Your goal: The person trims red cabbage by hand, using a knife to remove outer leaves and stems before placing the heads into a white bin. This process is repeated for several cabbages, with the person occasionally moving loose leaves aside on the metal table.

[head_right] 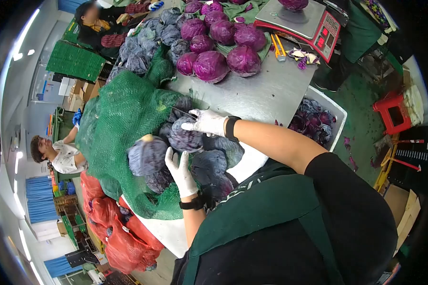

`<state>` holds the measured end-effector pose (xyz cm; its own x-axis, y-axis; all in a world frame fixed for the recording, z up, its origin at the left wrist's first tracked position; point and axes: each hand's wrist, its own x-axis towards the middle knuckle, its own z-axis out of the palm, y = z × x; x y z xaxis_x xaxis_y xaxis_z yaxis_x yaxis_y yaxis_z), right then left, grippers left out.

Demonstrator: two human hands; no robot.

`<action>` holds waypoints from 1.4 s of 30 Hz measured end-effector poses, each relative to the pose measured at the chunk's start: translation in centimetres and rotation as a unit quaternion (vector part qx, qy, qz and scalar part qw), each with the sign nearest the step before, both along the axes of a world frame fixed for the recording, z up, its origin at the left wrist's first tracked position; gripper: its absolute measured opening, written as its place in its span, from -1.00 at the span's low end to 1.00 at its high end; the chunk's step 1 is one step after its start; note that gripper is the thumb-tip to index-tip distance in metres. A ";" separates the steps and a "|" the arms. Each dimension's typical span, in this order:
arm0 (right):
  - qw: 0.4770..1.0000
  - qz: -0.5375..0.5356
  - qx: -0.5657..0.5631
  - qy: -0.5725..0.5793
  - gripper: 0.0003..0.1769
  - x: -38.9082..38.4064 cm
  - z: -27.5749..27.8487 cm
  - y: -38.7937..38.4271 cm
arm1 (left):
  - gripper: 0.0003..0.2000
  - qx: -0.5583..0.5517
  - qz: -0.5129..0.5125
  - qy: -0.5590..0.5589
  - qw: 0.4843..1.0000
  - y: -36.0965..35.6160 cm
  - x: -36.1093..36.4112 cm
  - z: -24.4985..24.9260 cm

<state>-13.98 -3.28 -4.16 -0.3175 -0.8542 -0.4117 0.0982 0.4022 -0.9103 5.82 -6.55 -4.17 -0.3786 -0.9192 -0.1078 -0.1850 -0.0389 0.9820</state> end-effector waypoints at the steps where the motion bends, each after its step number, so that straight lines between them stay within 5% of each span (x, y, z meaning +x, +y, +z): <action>1: 1.000 -0.006 -0.004 0.002 -0.09 -0.2 -0.3 -0.1 | -0.33 -0.007 0.042 -0.013 0.999 -0.2 -0.6 0.0; 3: 0.996 0.012 -0.044 -0.073 -0.10 -0.9 -1.6 -0.1 | -0.26 0.111 -0.035 0.018 0.993 -2.8 -0.6 -2.0; 5: 0.991 -0.002 -0.049 -0.123 -0.20 -1.1 -0.1 1.8 | -0.24 0.102 -0.039 0.006 0.994 -2.0 -2.0 -1.0; 7: 0.992 -0.064 -0.092 -0.058 -0.25 -0.3 -0.9 3.2 | -0.24 0.147 -0.052 0.048 0.987 -0.5 -2.6 0.6; 9: 0.950 -0.132 -0.261 0.106 -0.27 -0.2 -4.7 4.4 | -0.27 0.168 -0.092 0.083 0.978 1.6 -3.2 1.1; 11: 0.960 -0.111 -0.176 0.185 -0.28 -1.5 0.8 9.3 | -0.29 0.081 -0.141 0.116 0.980 2.5 -4.1 -0.6; 13: 0.930 -0.209 -0.282 0.105 -0.27 -0.8 0.5 11.5 | -0.24 -0.006 -0.243 0.137 0.960 3.1 -5.6 0.3; 15: 0.909 -0.254 -0.299 0.144 -0.26 -1.0 -0.1 13.9 | -0.23 -0.021 -0.296 0.079 0.952 3.5 -6.4 -0.1; 16: 0.922 -0.241 -0.260 0.155 -0.26 -1.5 -1.7 15.3 | -0.24 -0.231 -0.349 -0.006 0.908 2.9 -7.1 -0.2; 19: 0.957 -0.200 -0.163 0.131 -0.25 -0.7 -0.9 17.2 | -0.16 -0.366 -0.396 -0.075 0.839 5.6 -9.1 0.9; 20: 0.922 -0.233 -0.268 0.154 -0.26 0.0 -2.4 16.5 | -0.08 -0.405 -0.397 -0.131 0.813 5.9 -9.6 1.0; 21: 0.882 -0.224 -0.291 0.294 -0.26 -0.1 -4.5 16.1 | -0.08 -0.405 -0.405 -0.132 0.809 5.9 -10.0 0.9; 24: 0.854 -0.193 -0.114 0.469 -0.20 -0.6 -1.9 16.5 | 0.03 -0.401 -0.394 -0.098 0.821 5.9 -10.9 0.2; 28: 0.875 -0.236 -0.127 0.403 -0.53 -3.5 -1.2 15.5 | 0.13 -0.457 -0.382 -0.175 0.784 7.4 -11.4 1.3; 33: 0.868 -0.219 -0.085 0.438 -0.68 -5.8 -1.8 13.9 | 0.07 -0.394 -0.324 -0.104 0.854 7.4 -11.2 1.6; 34: 0.866 -0.233 -0.056 0.439 -0.69 -6.3 -2.1 13.8 | -0.01 -0.450 -0.288 -0.093 0.840 6.9 -11.0 1.2; 35: 0.863 -0.247 -0.026 0.440 -0.70 -6.6 -2.3 13.8 | -0.17 -0.248 -0.262 0.005 0.933 7.0 -10.9 0.3; 37: 0.876 -0.245 -0.008 0.415 -0.64 -6.6 -2.4 14.3 | -0.34 -0.206 -0.266 0.006 0.941 5.8 -10.4 -1.1; 38: 0.892 -0.246 -0.080 0.372 -0.61 -5.9 -2.5 14.5 | -0.42 -0.306 -0.309 -0.007 0.900 5.0 -10.6 -1.9; 39: 0.901 -0.245 -0.151 0.325 -0.57 -5.3 -2.7 14.8 | -0.44 -0.285 -0.308 0.003 0.908 4.8 -10.5 -2.8; 41: 0.870 -0.161 -0.068 0.461 -0.13 -4.0 0.2 16.2 | -0.42 -0.292 -0.327 0.002 0.899 4.5 -10.9 -2.5; 42: 0.870 -0.149 -0.066 0.465 -0.09 -3.7 0.7 16.5 | -0.40 -0.315 -0.367 0.003 0.875 4.3 -11.1 -2.0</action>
<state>-17.66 13.26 -3.43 -0.6762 -0.6972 0.2381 -0.6241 0.3703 -0.6880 -5.30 -2.21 -6.21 -0.8906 -0.3041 0.3382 0.0731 0.6382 0.7664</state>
